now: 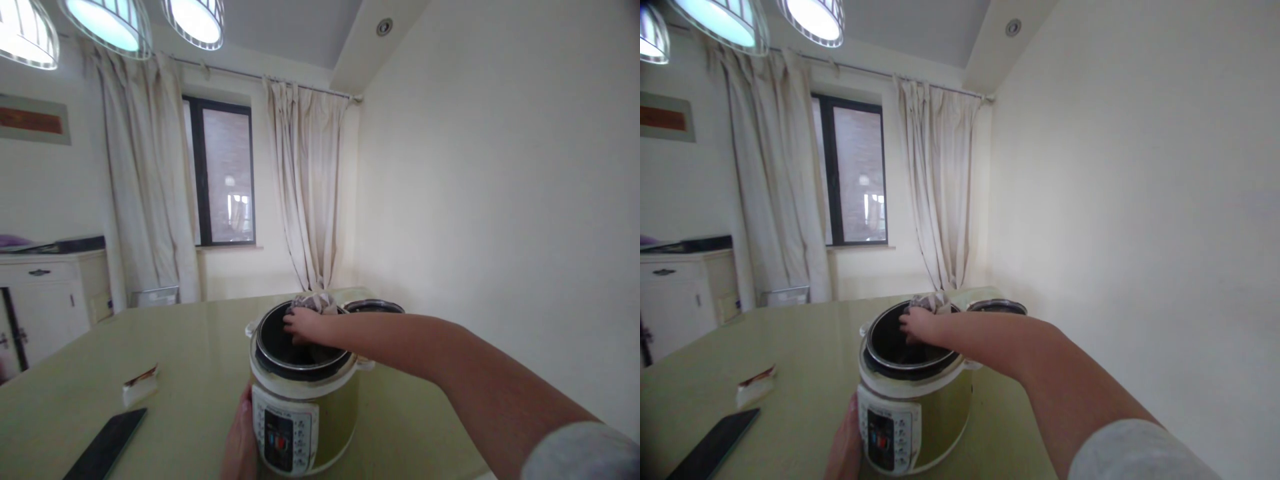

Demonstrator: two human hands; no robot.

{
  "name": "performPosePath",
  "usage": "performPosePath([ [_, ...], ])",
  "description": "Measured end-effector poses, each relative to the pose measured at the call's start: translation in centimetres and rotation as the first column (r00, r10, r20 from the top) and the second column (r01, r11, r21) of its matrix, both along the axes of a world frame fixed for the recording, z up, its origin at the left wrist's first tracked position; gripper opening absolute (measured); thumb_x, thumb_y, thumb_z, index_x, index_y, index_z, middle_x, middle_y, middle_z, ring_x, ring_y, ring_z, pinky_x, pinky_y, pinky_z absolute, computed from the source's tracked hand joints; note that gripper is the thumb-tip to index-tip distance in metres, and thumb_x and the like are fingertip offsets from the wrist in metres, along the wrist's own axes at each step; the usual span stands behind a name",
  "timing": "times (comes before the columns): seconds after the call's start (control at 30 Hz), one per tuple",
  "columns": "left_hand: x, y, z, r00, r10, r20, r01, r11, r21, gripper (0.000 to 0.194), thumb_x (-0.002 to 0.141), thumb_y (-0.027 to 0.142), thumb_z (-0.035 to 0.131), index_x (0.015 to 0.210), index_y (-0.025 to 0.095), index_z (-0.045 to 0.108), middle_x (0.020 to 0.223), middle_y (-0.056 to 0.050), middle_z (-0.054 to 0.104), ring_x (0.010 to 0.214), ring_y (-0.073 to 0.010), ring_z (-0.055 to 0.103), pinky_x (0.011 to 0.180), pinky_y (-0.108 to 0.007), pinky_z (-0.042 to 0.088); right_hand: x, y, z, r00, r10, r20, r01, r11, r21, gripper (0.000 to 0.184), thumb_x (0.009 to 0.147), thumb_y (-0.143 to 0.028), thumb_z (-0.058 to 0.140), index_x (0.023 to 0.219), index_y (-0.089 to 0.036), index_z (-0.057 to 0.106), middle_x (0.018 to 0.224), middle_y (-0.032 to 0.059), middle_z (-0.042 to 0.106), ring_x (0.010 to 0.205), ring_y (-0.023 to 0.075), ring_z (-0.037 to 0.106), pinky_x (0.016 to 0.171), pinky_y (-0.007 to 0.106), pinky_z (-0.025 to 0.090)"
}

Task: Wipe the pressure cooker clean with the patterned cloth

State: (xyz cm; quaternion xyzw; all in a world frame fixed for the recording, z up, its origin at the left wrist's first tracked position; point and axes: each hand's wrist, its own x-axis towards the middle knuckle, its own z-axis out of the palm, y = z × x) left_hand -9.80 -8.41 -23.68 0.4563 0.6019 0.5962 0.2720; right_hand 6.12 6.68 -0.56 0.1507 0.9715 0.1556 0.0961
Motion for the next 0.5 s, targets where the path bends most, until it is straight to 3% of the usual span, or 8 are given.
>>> performPosePath([
  [0.07, 0.1, 0.1, 0.0, 1.0, 0.012, -0.011, -0.012, 1.0, -0.014, 0.082, 0.103, 0.068, 0.016, 0.156, 0.016, 0.051, 0.158, -0.011, 0.057, 0.152, -0.027, 0.046, 0.131, -0.044, 0.03, -0.8, 0.3, 1.3, 0.978, 0.187, 0.094, -0.188, 0.982, -0.002, 0.021, 0.096, -0.021, 0.067, 0.115, -0.02, 0.075, 0.14, 0.013, 0.066, 0.124, 0.0298, 0.057, 0.103, 0.043, 0.043],
  [0.13, 0.1, 0.1, 0.0, 1.0, 0.026, -0.011, -0.026, 0.999, -0.037, 0.08, 0.103, 0.066, 0.015, 0.156, 0.016, 0.05, 0.159, -0.011, 0.056, 0.154, -0.0269, 0.044, 0.132, -0.043, 0.028, -0.7, 0.5, 2.4, 0.89, 0.402, 0.216, -0.42, 0.906, 0.043, 0.024, 0.102, -0.023, 0.059, 0.121, -0.024, 0.073, 0.151, 0.0101, 0.059, 0.13, 0.0272, 0.052, 0.101, 0.041, 0.042],
  [0.2, 0.0, 0.1, 0.2, 1.0, 0.023, -0.009, -0.024, 0.999, -0.048, 0.077, 0.104, 0.063, 0.015, 0.157, 0.018, 0.049, 0.16, -0.008, 0.055, 0.155, -0.0258, 0.042, 0.132, -0.041, 0.028, 0.3, 0.5, 3.0, 0.847, 0.449, 0.284, -0.503, 0.851, 0.154, 0.03, 0.106, -0.02, 0.05, 0.123, -0.027, 0.073, 0.154, 0.0085, 0.057, 0.136, 0.0276, 0.048, 0.096, 0.041, 0.043],
  [0.3, -0.1, 0.0, 0.4, 1.0, 0.007, -0.014, -0.008, 0.999, -0.041, 0.075, 0.105, 0.062, 0.015, 0.155, 0.018, 0.05, 0.159, -0.007, 0.056, 0.154, -0.0255, 0.043, 0.132, -0.04, 0.029, 2.5, 0.0, 2.8, 0.954, 0.218, 0.204, -0.276, 0.906, 0.321, 0.032, 0.103, -0.025, 0.056, 0.129, -0.033, 0.072, 0.15, 0.008, 0.058, 0.135, 0.0309, 0.049, 0.092, 0.042, 0.044],
  [0.4, 0.0, 0.0, 1.1, 1.0, 0.01, 0.013, -0.01, 0.999, -0.036, 0.073, 0.104, 0.061, 0.017, 0.148, 0.017, 0.055, 0.152, -0.011, 0.062, 0.15, -0.0277, 0.048, 0.128, -0.042, 0.036, 4.1, -1.3, 2.9, 0.992, -0.035, 0.123, -0.009, 0.941, 0.339, 0.039, 0.091, -0.038, 0.074, 0.13, -0.035, 0.072, 0.141, 0.0101, 0.065, 0.129, 0.0351, 0.055, 0.101, 0.049, 0.044],
  [0.5, 0.9, -0.3, 3.6, 0.977, 0.198, 0.082, -0.197, 0.98, -0.015, 0.071, 0.103, 0.061, 0.017, 0.14, 0.017, 0.058, 0.145, -0.015, 0.065, 0.142, -0.0313, 0.056, 0.117, -0.045, 0.049, 4.8, -3.0, 3.7, 0.979, -0.189, 0.08, 0.16, 0.945, 0.284, 0.042, 0.087, -0.048, 0.077, 0.127, -0.037, 0.074, 0.132, 0.0109, 0.071, 0.123, 0.0367, 0.061, 0.103, 0.056, 0.045],
])
